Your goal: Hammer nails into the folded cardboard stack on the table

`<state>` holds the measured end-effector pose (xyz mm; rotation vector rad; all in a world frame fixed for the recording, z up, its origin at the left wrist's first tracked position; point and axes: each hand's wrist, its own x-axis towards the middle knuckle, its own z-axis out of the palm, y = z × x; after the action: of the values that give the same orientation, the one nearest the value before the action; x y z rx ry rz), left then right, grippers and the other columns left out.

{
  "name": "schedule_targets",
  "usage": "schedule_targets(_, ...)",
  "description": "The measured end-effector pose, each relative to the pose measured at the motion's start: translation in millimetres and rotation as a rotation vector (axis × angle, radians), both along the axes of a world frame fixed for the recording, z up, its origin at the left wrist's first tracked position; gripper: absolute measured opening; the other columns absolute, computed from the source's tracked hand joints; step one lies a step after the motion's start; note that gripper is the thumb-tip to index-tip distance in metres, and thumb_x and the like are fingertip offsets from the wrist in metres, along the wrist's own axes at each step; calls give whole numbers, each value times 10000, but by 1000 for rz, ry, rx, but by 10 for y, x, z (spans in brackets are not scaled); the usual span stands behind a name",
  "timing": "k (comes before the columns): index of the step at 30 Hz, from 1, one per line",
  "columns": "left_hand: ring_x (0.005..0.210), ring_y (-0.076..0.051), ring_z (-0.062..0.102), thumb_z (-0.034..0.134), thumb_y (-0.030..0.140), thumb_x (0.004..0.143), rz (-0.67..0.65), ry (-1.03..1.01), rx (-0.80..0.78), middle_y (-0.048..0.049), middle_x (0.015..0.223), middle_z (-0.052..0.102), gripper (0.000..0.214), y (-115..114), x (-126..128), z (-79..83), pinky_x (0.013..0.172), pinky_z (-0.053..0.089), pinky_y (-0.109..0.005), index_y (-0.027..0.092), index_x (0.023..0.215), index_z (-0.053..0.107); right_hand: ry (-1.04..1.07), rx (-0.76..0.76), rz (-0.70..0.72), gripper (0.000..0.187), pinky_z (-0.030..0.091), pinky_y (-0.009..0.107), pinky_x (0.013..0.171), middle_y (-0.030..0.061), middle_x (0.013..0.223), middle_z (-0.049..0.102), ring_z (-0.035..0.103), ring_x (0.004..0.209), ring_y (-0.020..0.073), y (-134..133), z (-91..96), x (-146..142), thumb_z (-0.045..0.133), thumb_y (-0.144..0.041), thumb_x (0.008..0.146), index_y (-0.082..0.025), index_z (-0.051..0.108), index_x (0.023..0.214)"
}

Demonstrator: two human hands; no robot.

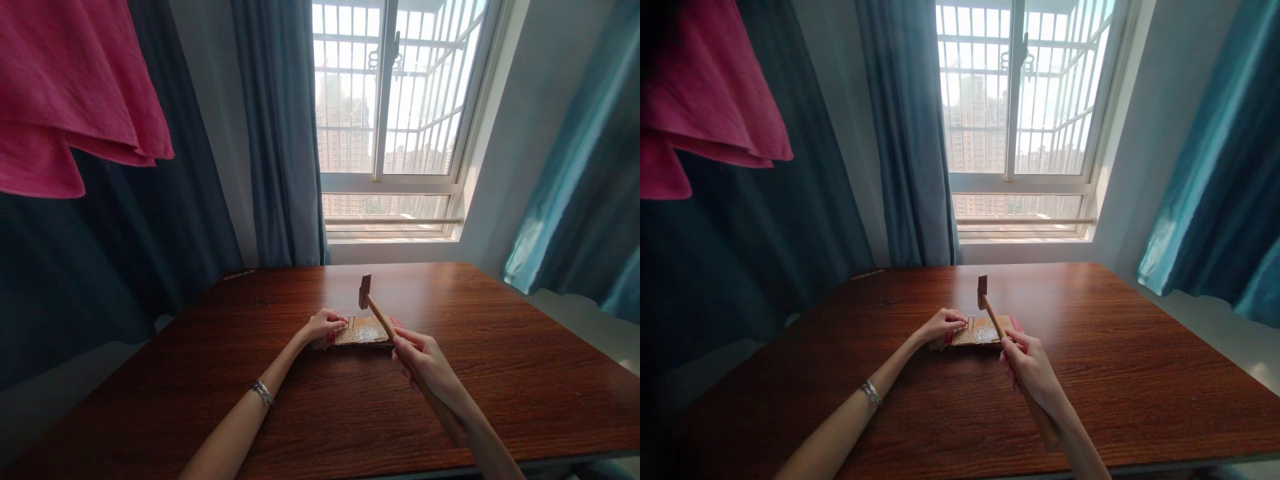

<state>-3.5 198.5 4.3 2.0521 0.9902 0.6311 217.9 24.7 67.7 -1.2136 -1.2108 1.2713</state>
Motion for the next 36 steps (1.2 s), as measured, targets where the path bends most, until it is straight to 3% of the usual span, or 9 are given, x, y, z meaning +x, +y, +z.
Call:
schedule_targets(7, 765, -184, 572, 597, 421, 650, 94, 28, -23, -37, 785, 672, 361, 12, -13, -64, 669, 419, -243, 138, 850, 698, 8, -2, -2, 459, 321, 149, 253, -11, 638, 524, 413, 388, 59, 3, -64, 23, 495, -441, 767, -163, 520, 1132)
schedule_targets(15, 784, -169, 558, 650, 378, 635, 14, -7, 34, -71, 912, 641, 458, 104, -19, -127, 693, 429, -260, 130, 1020, 636, 7, 16, -62, 488, 307, 157, 252, -6, 622, 531, 413, 376, 64, 3, -168, 39, 519, -443, 755, -138, 510, 1136)
schedule_targets(21, 1117, -238, 440, 722, 299, 550, -88, 36, 67, -77, 1228, 495, 727, 258, -307, 12, 928, 352, -315, 214, 1228, 476, 0, 30, -151, 542, 310, 174, 271, -14, 595, 537, 404, 368, 68, 24, -336, 138, 547, -443, 734, -136, 491, 1178)
schedule_targets(24, 1152, -241, 417, 673, 226, 584, -79, 20, 8, -71, 1253, 483, 669, 341, -492, 107, 963, 320, -334, 217, 1225, 478, -73, 52, -244, 553, 303, 183, 287, -18, 579, 552, 391, 350, 64, 72, -472, 277, 567, -450, 713, -144, 511, 1170)
schedule_targets(29, 1028, -233, 517, 567, 195, 653, 59, -93, -38, -116, 1107, 577, 476, 408, -685, 180, 851, 414, -338, 126, 1123, 546, -274, 81, -435, 551, 329, 198, 329, 17, 591, 614, 426, 361, 77, 163, -660, 606, 637, -429, 645, -124, 575, 1100)
schedule_targets(32, 975, -215, 545, 592, 250, 673, 62, -145, -17, -113, 1066, 593, 421, 348, -658, 212, 825, 427, -323, 120, 1072, 566, -245, 41, -454, 584, 329, 207, 298, 24, 615, 623, 418, 346, 84, 140, -704, 729, 624, -441, 651, -120, 542, 1131)
schedule_targets(36, 1010, -203, 527, 654, 325, 658, -5, -119, 109, -88, 1075, 587, 514, 151, -372, 276, 861, 396, -318, 169, 1129, 521, -83, 8, -367, 623, 331, 201, 270, 28, 657, 616, 424, 368, 86, 30, -653, 689, 603, -455, 673, -110, 482, 1178)
